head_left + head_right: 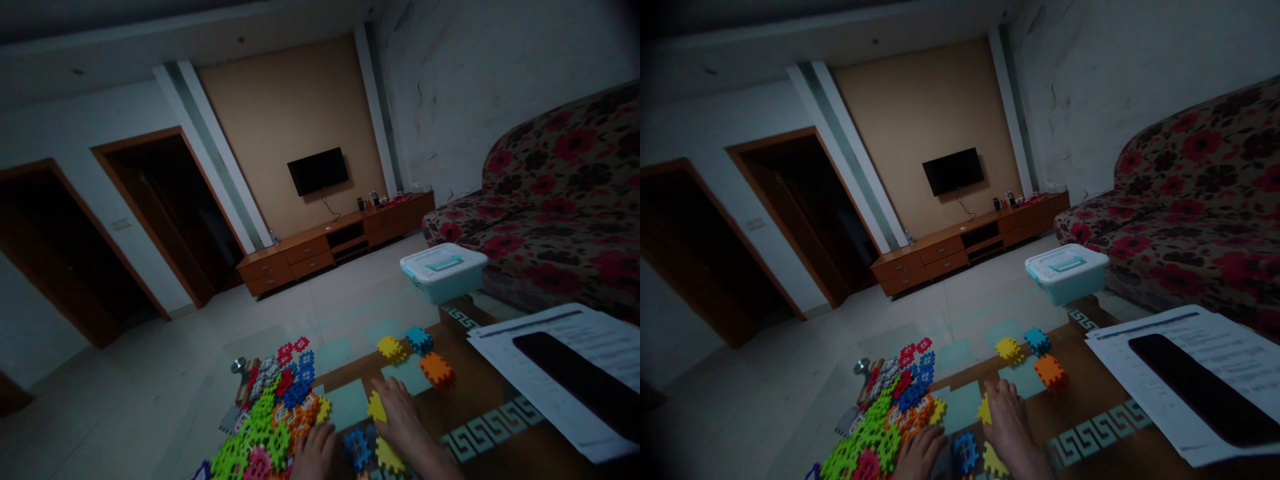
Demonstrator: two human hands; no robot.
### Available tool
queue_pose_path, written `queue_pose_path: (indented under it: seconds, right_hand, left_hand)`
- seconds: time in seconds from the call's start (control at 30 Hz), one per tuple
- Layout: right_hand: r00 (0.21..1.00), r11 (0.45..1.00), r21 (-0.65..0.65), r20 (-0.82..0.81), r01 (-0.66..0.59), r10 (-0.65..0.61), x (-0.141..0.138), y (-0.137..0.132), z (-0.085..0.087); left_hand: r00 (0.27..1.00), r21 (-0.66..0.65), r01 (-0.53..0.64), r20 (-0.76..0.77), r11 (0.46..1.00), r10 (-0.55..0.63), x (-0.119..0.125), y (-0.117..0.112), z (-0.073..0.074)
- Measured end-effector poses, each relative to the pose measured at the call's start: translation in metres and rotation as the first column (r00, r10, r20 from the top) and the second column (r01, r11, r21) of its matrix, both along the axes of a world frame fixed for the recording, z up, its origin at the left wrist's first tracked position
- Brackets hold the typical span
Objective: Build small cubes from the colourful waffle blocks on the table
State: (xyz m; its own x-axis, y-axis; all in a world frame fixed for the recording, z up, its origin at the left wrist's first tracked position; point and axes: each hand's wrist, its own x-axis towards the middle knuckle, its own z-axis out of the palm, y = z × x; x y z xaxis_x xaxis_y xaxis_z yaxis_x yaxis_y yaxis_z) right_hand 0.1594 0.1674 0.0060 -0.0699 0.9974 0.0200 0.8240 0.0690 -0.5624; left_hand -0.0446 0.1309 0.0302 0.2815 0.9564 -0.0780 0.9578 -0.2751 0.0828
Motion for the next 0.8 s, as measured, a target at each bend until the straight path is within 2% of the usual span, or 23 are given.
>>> queue_pose_path:
  seconds: [0.03, 0.1, 0.17, 0.27, 0.4, 0.57, 0.67, 0.73, 0.8]
  right_hand:
    - [1.0, 1.0, 0.017, 0.005, 0.006, -0.006, 0.002, -0.006, 0.001]
    - [1.0, 0.999, 0.031, 0.025, -0.013, 0.013, 0.003, -0.018, 0.006]
    - [0.997, 0.999, -0.007, 0.07, -0.037, 0.038, 0.002, -0.029, 0.013]
    - [0.987, 0.995, -0.073, 0.144, -0.062, 0.072, -0.001, -0.039, 0.027]
    - [0.976, 0.989, -0.123, 0.187, -0.086, 0.109, -0.001, -0.041, 0.039]
    - [0.98, 0.993, -0.117, 0.199, 0.009, 0.015, 0.002, -0.036, 0.035]
    - [0.99, 0.993, -0.109, 0.133, 0.051, -0.036, 0.004, -0.034, 0.029]
    - [0.999, 0.997, -0.055, 0.007, -0.049, 0.05, 0.002, -0.035, 0.026]
    - [0.957, 0.967, 0.021, -0.14, -0.254, 0.254, -0.004, -0.038, 0.025]
  left_hand:
    - [1.0, -0.036, 0.013, -0.024, 0.999, -0.014, 0.001, 0.01, 0.011]
    - [0.997, -0.027, 0.012, -0.081, 1.0, -0.014, 0.003, 0.031, 0.025]
    - [0.984, -0.106, 0.043, -0.166, 0.993, -0.06, 0.004, 0.05, 0.029]
    - [0.968, -0.208, 0.084, -0.215, 0.975, -0.129, 0.001, 0.073, 0.025]
    - [0.969, -0.189, 0.104, -0.2, 0.976, -0.142, -0.004, 0.091, 0.023]
    - [0.981, -0.147, 0.064, -0.174, 0.987, -0.09, -0.005, 0.099, 0.019]
    - [0.988, -0.117, 0.0, -0.156, 0.993, -0.019, -0.002, 0.102, 0.014]
    - [0.991, -0.104, -0.033, -0.134, 0.994, 0.019, 0.001, 0.102, 0.01]
    - [0.993, -0.099, -0.054, -0.105, 0.994, 0.043, 0.003, 0.1, 0.007]
